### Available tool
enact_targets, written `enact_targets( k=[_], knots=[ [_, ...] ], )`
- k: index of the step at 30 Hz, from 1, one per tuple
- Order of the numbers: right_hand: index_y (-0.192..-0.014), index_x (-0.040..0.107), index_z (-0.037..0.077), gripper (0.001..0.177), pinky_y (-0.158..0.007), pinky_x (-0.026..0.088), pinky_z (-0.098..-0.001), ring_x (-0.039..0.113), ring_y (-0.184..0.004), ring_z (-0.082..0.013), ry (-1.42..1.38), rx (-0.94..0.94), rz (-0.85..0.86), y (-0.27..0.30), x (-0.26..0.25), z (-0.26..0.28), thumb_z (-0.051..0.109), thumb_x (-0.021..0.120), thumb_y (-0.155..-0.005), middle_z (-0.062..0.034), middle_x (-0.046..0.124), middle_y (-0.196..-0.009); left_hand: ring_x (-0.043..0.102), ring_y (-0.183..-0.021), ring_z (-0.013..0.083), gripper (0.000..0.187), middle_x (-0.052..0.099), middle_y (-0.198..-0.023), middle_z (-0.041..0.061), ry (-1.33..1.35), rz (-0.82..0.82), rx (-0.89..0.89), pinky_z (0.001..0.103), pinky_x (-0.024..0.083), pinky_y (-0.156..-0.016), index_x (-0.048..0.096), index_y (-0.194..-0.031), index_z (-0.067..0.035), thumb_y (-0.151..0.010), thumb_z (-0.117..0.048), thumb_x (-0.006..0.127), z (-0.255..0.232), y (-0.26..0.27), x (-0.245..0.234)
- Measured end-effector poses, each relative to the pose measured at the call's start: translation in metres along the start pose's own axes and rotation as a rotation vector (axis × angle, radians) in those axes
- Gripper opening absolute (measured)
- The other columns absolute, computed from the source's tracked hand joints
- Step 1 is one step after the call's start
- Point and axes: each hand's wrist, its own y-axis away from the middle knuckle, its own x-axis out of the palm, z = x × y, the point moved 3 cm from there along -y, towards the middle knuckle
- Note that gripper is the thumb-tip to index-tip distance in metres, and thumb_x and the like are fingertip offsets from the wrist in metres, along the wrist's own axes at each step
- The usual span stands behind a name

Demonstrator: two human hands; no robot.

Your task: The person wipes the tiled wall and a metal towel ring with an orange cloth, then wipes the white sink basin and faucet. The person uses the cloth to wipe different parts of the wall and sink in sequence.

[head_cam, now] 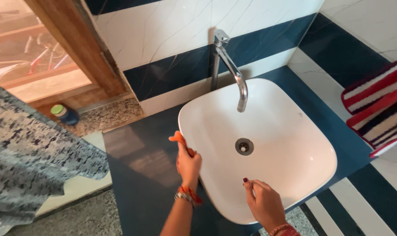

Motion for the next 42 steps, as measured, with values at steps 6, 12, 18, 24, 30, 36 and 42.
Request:
enact_targets(
  k=[6, 12, 18, 24, 30, 36, 42],
  knots=[
    [-0.086, 0.076, 0.008, 0.037, -0.069, 0.057, -0.0411, 0.072, -0.079, -0.0318, 0.021, -0.064, -0.025, 0.0, 0.003, -0.002, 0.038, 0.056, -0.096, -0.0083, 0.076, -0.085, 0.066, -0.094, 0.0195, 0.081, 0.064, -0.109, 0.009, 0.139, -0.184, 0.316, 0.035, 0.053, -0.079, 0.037, -0.154, -0.003, -0.078, 0.007, 0.061, 0.01, 0.105, -0.001],
    [-0.086, 0.079, 0.009, 0.041, -0.076, 0.059, -0.0386, 0.074, -0.087, -0.0289, 0.063, -0.055, -0.028, -0.003, 0.013, -0.012, 0.04, 0.055, -0.097, -0.0063, 0.078, -0.093, 0.067, -0.075, 0.0192, 0.08, 0.068, -0.094, 0.017, 0.155, 0.028, -0.133, 0.03, 0.055, -0.078, 0.033, -0.155, -0.005, -0.081, 0.005, 0.062, 0.02, 0.141, 0.009],
    [-0.088, 0.081, 0.01, 0.044, -0.08, 0.06, -0.0372, 0.075, -0.091, -0.0262, 0.062, 0.013, 0.01, -0.006, 0.019, -0.023, 0.041, 0.051, -0.098, -0.0036, 0.08, -0.096, 0.067, -0.079, 0.0214, 0.093, 0.055, -0.136, 0.013, 0.042, -0.044, 0.122, 0.033, 0.057, -0.073, 0.028, -0.155, 0.0, -0.069, 0.013, 0.06, -0.01, 0.091, -0.005],
    [-0.092, 0.081, 0.012, 0.048, -0.082, 0.059, -0.039, 0.075, -0.091, -0.0291, 0.107, 0.095, 0.105, -0.01, 0.017, -0.023, 0.048, 0.051, -0.099, -0.0077, 0.08, -0.093, 0.067, -0.106, 0.0367, 0.092, 0.05, -0.144, 0.021, -0.224, -0.206, 0.436, 0.039, 0.057, -0.08, 0.035, -0.153, -0.002, -0.067, 0.013, 0.064, -0.029, 0.002, 0.004],
    [-0.092, 0.08, 0.011, 0.045, -0.079, 0.059, -0.041, 0.073, -0.088, -0.0337, 0.08, 0.098, 0.051, -0.008, 0.009, -0.014, 0.045, 0.052, -0.099, -0.0105, 0.079, -0.091, 0.068, -0.102, 0.0332, 0.093, 0.054, -0.136, 0.017, -0.265, -0.142, 0.376, 0.039, 0.056, -0.077, 0.033, -0.157, -0.007, -0.072, 0.011, 0.065, -0.023, -0.037, 0.014],
    [-0.09, 0.082, 0.01, 0.044, -0.078, 0.059, -0.0402, 0.075, -0.086, -0.0323, 0.029, 0.062, -0.015, -0.007, 0.006, -0.009, 0.042, 0.053, -0.098, -0.01, 0.08, -0.091, 0.068, -0.083, 0.02, 0.092, 0.069, -0.101, 0.008, 0.011, -0.131, 0.272, 0.033, 0.056, -0.078, 0.029, -0.16, -0.008, -0.076, 0.008, 0.062, -0.01, -0.014, 0.011],
    [-0.091, 0.081, 0.01, 0.045, -0.077, 0.06, -0.0392, 0.076, -0.084, -0.0314, 0.038, 0.045, 0.004, -0.01, 0.007, -0.012, 0.042, 0.052, -0.1, -0.0104, 0.079, -0.091, 0.067, -0.093, 0.0303, 0.093, 0.065, -0.108, 0.021, 0.181, -0.064, 0.064, 0.036, 0.054, -0.083, 0.024, -0.164, -0.011, -0.079, 0.008, 0.059, 0.0, 0.074, 0.004]
  ],
)
